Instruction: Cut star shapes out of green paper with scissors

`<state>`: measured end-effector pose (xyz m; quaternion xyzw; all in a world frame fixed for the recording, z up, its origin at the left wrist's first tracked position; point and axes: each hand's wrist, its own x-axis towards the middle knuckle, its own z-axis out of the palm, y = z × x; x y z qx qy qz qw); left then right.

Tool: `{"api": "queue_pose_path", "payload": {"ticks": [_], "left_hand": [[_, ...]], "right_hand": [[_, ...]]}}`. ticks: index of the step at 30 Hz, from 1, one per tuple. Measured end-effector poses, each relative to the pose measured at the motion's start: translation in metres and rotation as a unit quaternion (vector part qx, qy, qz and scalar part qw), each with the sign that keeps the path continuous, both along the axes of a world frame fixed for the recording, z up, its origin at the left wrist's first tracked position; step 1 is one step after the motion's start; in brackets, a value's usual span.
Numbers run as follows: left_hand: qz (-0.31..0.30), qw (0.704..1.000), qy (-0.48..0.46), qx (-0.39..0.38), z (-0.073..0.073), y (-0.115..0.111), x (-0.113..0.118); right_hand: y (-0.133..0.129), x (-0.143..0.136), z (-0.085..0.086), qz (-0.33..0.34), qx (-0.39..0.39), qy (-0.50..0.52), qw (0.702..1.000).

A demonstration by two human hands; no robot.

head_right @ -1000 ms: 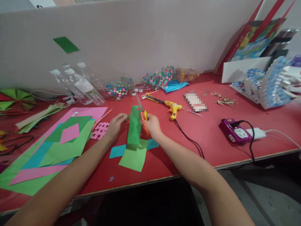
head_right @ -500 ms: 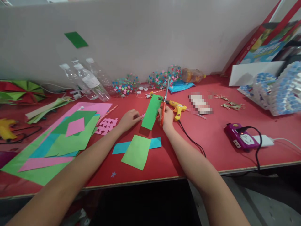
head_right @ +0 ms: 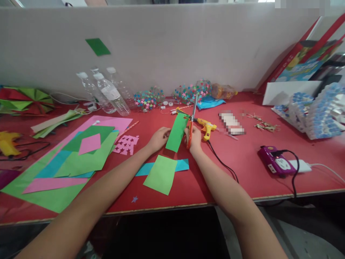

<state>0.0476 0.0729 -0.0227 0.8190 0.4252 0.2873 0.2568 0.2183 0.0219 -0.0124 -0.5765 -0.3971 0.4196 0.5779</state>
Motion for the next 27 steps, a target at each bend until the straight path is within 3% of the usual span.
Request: {"api": "queue_pose_path", "payload": {"ticks": [4,5,9,13,16,27], "left_hand": [[0.025,0.997,-0.065,-0.014,0.004,-0.006,-0.014],[0.032,0.99,-0.127,-0.05,0.005,-0.011,-0.019],[-0.006,0.91,-0.303,-0.282,0.011,-0.034,-0.029],[-0.032,0.858,-0.364,-0.36,0.01,-0.048,-0.031],[-0.019,0.853,-0.368,-0.37,0.011,-0.05,-0.034],[-0.022,0.85,-0.367,-0.378,0.02,-0.052,-0.041]], "right_hand": [[-0.004,-0.004,0.004,-0.019,-0.019,-0.008,1.0],[-0.006,-0.007,0.006,-0.013,-0.021,-0.011,1.0],[-0.019,-0.019,0.011,0.033,-0.017,-0.023,0.999],[-0.03,-0.031,0.016,0.093,-0.005,-0.032,0.995],[-0.031,-0.032,0.017,0.117,0.003,-0.026,0.993],[-0.026,-0.022,0.009,0.11,0.006,0.048,0.993]]}}
